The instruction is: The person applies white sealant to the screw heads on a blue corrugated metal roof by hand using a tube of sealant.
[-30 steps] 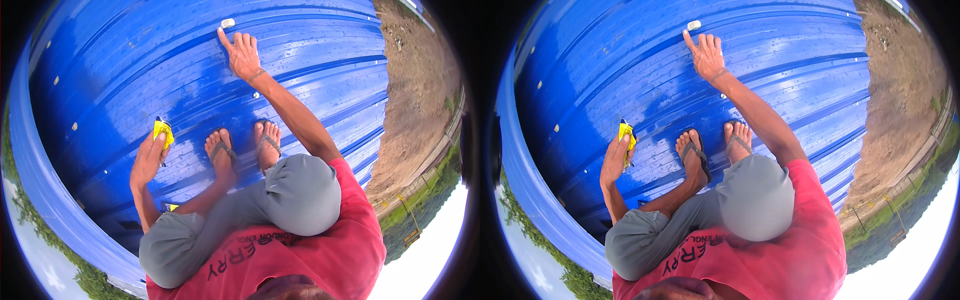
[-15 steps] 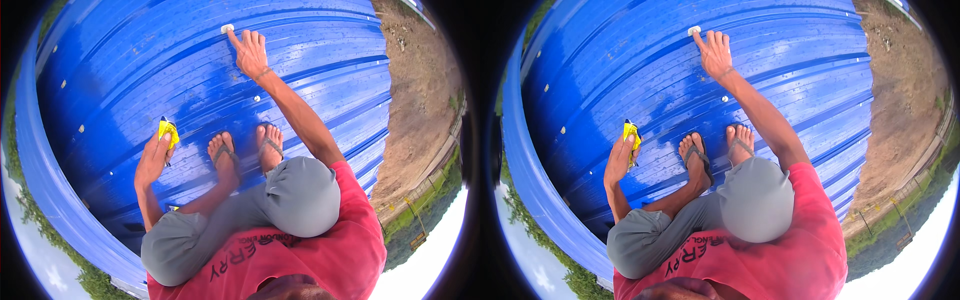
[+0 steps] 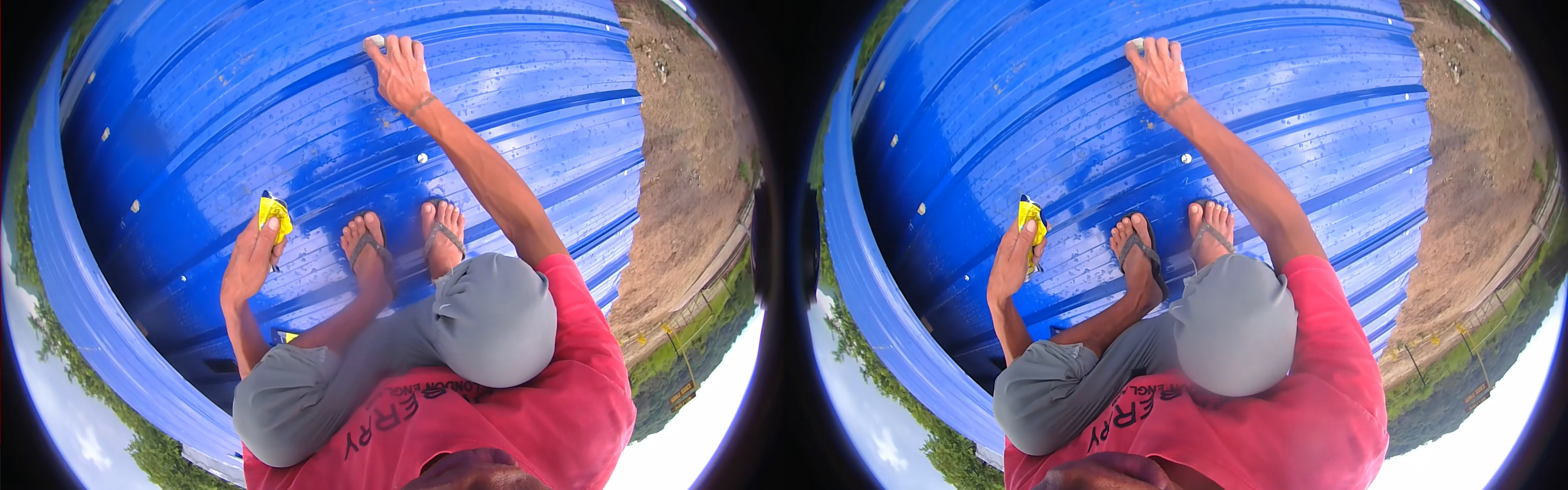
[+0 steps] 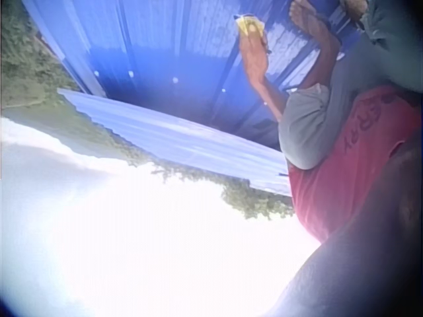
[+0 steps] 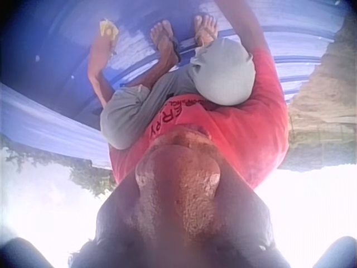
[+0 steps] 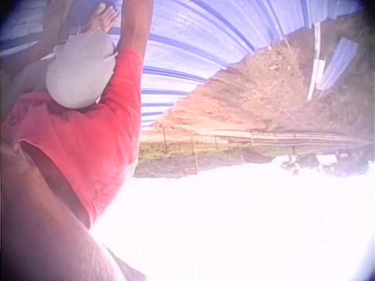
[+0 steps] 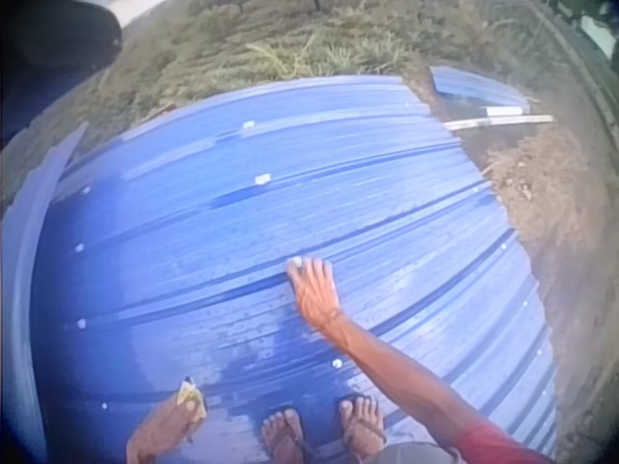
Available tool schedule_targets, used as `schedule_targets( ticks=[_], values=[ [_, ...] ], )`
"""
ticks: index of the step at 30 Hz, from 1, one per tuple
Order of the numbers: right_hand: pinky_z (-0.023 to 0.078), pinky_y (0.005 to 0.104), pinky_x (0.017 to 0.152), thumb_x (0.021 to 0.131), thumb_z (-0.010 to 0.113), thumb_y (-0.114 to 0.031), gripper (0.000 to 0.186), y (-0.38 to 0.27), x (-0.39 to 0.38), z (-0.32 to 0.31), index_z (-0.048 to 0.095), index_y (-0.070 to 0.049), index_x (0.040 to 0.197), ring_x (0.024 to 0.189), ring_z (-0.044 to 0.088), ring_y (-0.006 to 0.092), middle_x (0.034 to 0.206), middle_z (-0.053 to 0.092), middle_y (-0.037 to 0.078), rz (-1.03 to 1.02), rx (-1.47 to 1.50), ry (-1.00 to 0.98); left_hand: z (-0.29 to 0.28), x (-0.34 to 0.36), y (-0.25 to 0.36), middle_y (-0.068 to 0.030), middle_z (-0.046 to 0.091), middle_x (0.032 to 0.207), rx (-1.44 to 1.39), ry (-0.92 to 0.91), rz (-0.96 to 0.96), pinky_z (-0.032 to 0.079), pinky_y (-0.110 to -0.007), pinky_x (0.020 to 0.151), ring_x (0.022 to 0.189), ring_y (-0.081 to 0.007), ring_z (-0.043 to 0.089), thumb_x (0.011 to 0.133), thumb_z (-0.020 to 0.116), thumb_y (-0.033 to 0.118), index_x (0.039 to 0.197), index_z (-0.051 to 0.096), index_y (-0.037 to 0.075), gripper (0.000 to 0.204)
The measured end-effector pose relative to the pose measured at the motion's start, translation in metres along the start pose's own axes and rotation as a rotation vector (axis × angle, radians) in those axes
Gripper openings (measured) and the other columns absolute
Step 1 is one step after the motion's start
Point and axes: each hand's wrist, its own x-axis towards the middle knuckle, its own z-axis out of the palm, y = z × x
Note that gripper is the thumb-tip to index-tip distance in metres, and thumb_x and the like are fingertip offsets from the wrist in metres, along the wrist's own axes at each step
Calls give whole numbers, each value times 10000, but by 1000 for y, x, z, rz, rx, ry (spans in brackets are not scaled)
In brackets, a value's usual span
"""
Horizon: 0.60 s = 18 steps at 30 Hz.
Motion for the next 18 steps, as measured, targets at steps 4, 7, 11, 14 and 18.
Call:
schedule_targets(
  ticks=[4, 7, 11, 14, 18],
  values=[
    [384, 449, 888, 839, 584, -62, 598, 1, -11, 0, 488, -149, 1423, 960, 495, 298, 1031, 535, 122, -36, -57, 6, 0, 0, 1, 5, 490, 697, -6, 2, -10, 374, -249, 559, 610, -80, 445, 1065, 409, 448, 1074, 584, 49, 436],
    [375, 452, 915, 864, 575, -84, 633, 4, -20, -1, 444, -163, 1478, 972, 491, 290, 1030, 535, 111, -29, -117, -60, -1, 1, 0, 4, 491, 702, 9, -2, -9, 373, -248, 561, 614, -80, 444, 1062, 411, 458, 1072, 585, 49, 445],
    [369, 454, 923, 885, 561, -95, 623, 9, -25, -2, 433, -172, 1489, 979, 488, 287, 1024, 533, 106, 1, -115, -102, 0, 2, 2, 2, 493, 710, 21, 5, -10, 374, -247, 565, 620, -77, 442, 1060, 410, 467, 1072, 586, 51, 452],
    [368, 454, 902, 875, 552, -69, 631, 10, -26, -2, 436, -173, 1486, 964, 482, 290, 1015, 529, 115, 14, -43, -61, 0, 2, 1, 2, 495, 715, 19, 4, -12, 376, -247, 568, 624, -76, 441, 1060, 408, 470, 1072, 586, 53, 454],
    [365, 455, 889, 846, 565, -57, 651, 11, -20, 0, 449, -182, 1474, 953, 474, 298, 1012, 520, 124, 29, 21, -23, 0, 3, 0, 2, 498, 716, 19, -3, -14, 378, -248, 570, 623, -76, 444, 1060, 408, 468, 1070, 586, 52, 452]
  ],
)
